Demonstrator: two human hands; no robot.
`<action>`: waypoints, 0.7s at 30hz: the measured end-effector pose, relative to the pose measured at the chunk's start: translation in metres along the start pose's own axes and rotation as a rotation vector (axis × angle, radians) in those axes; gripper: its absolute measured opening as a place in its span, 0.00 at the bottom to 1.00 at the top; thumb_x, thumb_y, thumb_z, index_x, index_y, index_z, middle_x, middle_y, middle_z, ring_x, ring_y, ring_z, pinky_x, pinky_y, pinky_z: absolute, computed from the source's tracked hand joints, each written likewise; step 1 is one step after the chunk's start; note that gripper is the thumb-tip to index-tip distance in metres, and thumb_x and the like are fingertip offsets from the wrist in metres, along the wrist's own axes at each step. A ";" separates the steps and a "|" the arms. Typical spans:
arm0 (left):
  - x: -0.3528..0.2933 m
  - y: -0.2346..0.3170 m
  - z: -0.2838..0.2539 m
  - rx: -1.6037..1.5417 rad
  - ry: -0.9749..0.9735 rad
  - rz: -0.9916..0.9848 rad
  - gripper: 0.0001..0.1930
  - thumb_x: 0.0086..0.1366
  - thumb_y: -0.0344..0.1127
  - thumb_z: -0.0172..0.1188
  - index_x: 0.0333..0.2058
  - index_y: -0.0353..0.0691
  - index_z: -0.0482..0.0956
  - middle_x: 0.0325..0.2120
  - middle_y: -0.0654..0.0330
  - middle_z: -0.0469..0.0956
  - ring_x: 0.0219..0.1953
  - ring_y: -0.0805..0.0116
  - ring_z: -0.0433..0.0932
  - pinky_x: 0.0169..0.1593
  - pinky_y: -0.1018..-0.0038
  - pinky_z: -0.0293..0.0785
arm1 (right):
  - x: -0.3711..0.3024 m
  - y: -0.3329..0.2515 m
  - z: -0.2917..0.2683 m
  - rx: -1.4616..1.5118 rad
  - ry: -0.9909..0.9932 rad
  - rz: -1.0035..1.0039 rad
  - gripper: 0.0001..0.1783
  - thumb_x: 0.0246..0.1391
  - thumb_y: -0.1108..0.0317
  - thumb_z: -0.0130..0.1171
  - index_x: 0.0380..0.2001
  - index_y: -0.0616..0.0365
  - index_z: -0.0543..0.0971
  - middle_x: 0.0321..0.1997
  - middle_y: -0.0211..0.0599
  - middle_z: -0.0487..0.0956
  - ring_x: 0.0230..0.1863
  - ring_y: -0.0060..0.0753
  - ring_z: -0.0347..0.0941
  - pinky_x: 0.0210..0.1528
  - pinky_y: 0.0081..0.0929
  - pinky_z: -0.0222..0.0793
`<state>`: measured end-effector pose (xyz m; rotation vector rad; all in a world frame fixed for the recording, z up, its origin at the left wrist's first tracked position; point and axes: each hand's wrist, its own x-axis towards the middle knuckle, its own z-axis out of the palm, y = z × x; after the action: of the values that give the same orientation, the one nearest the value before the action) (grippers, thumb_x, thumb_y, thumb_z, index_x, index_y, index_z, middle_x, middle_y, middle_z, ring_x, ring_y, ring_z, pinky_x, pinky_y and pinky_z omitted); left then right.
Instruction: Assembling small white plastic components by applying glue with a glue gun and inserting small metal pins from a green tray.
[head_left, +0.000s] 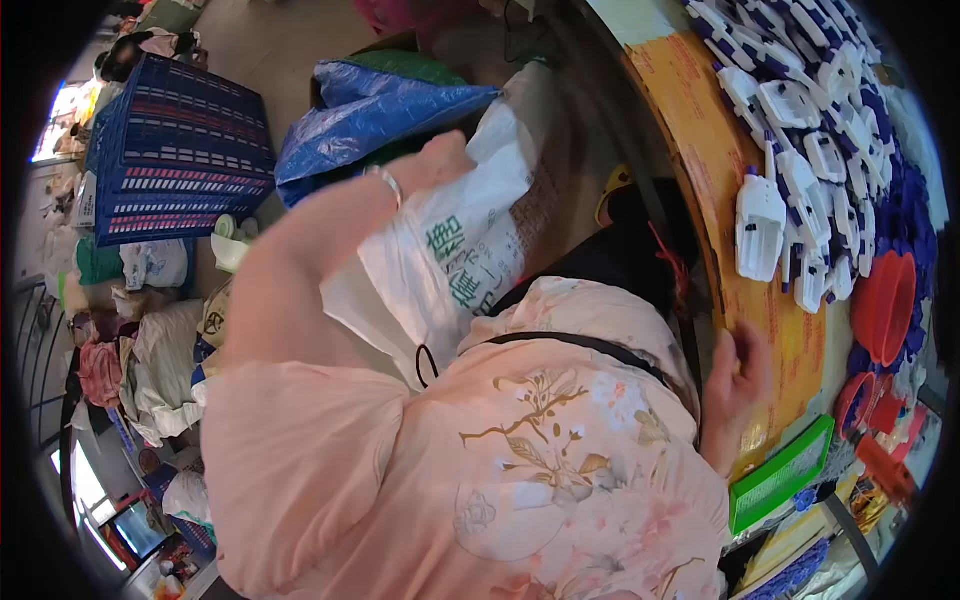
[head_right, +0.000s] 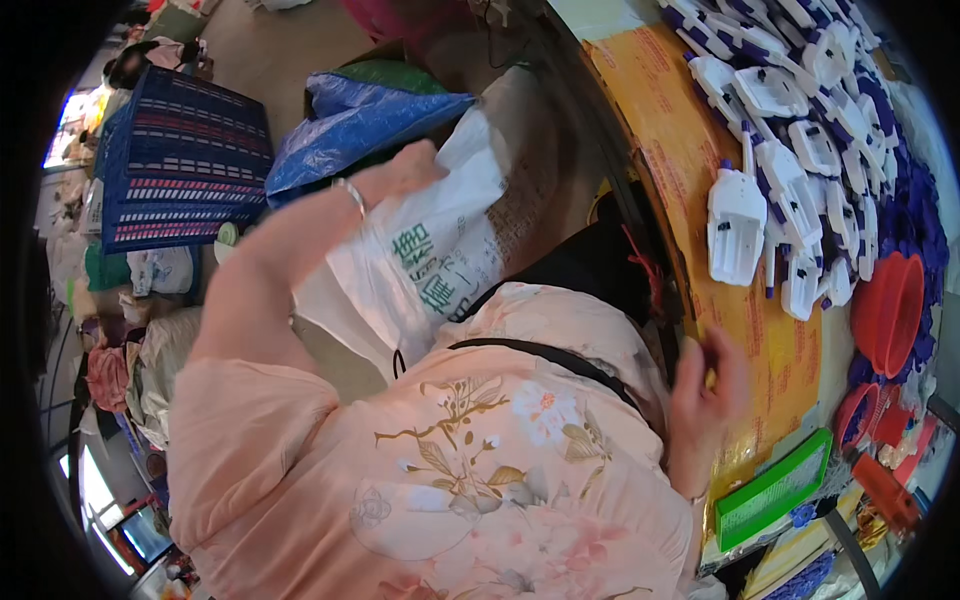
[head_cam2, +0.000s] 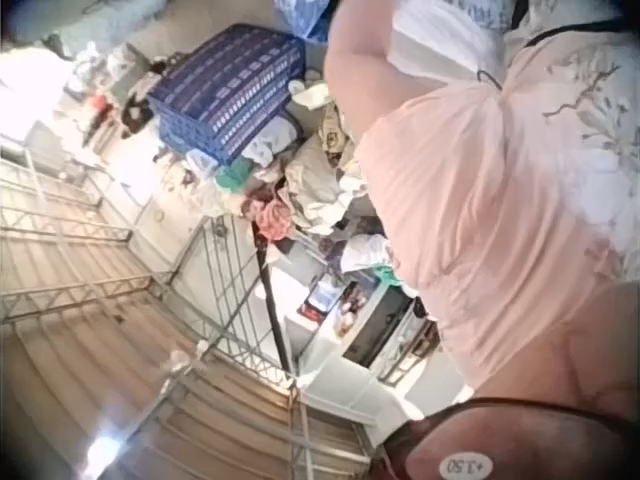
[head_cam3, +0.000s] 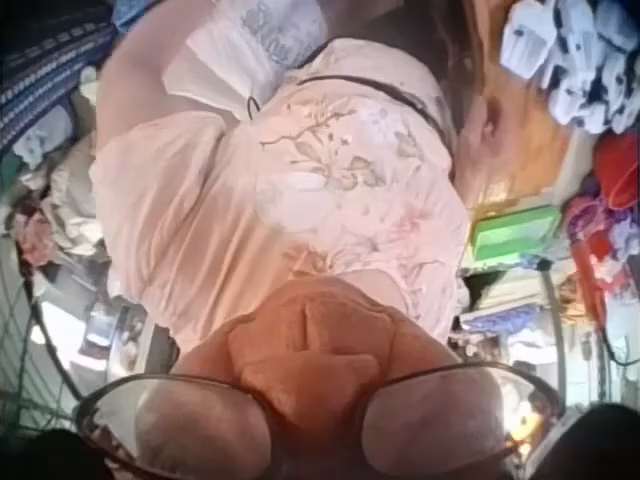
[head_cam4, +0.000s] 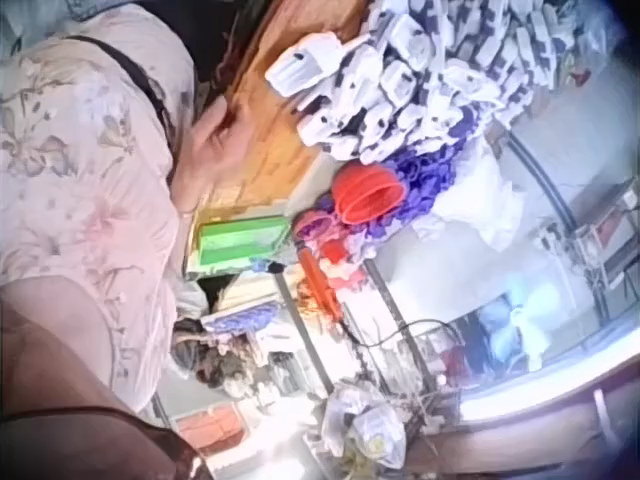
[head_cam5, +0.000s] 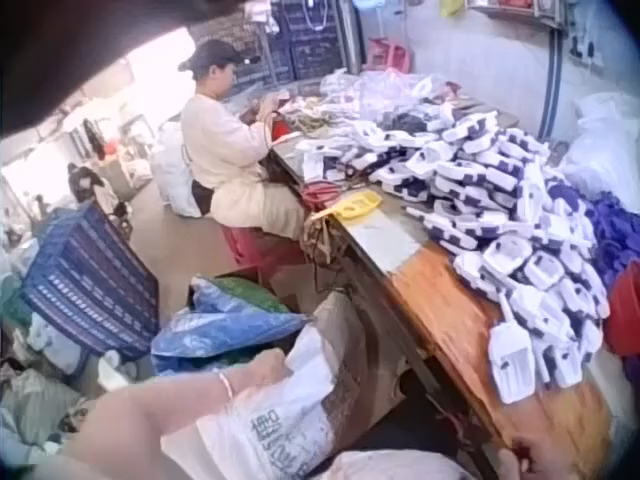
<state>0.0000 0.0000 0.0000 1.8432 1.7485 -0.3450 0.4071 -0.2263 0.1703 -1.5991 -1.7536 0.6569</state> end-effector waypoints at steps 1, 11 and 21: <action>-0.005 0.008 0.001 0.001 0.004 0.005 0.28 0.54 0.47 0.69 0.42 0.24 0.85 0.42 0.38 0.84 0.47 0.46 0.84 0.53 0.61 0.78 | -0.004 -0.004 -0.007 -0.002 0.005 -0.002 0.18 0.58 0.79 0.60 0.52 0.58 0.78 0.38 0.37 0.81 0.37 0.25 0.78 0.42 0.22 0.72; 0.221 0.118 -0.062 -0.531 0.116 -0.269 0.13 0.62 0.25 0.61 0.46 0.31 0.82 0.44 0.48 0.84 0.44 0.49 0.84 0.41 0.50 0.81 | 0.085 -0.103 0.116 -0.354 -0.455 -0.925 0.34 0.51 0.68 0.62 0.64 0.36 0.71 0.38 0.37 0.72 0.32 0.34 0.78 0.31 0.31 0.73; 0.040 0.193 -0.097 -0.291 -0.295 0.194 0.22 0.67 0.45 0.60 0.51 0.33 0.80 0.38 0.54 0.84 0.36 0.60 0.81 0.41 0.63 0.80 | 0.111 -0.019 0.171 -0.380 -0.297 -0.893 0.09 0.46 0.68 0.63 0.33 0.51 0.77 0.31 0.37 0.75 0.33 0.38 0.79 0.31 0.35 0.76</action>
<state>0.1738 0.0911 0.0994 1.6407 1.3327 -0.2546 0.2627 -0.1066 0.0885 -0.7659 -2.6444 0.1181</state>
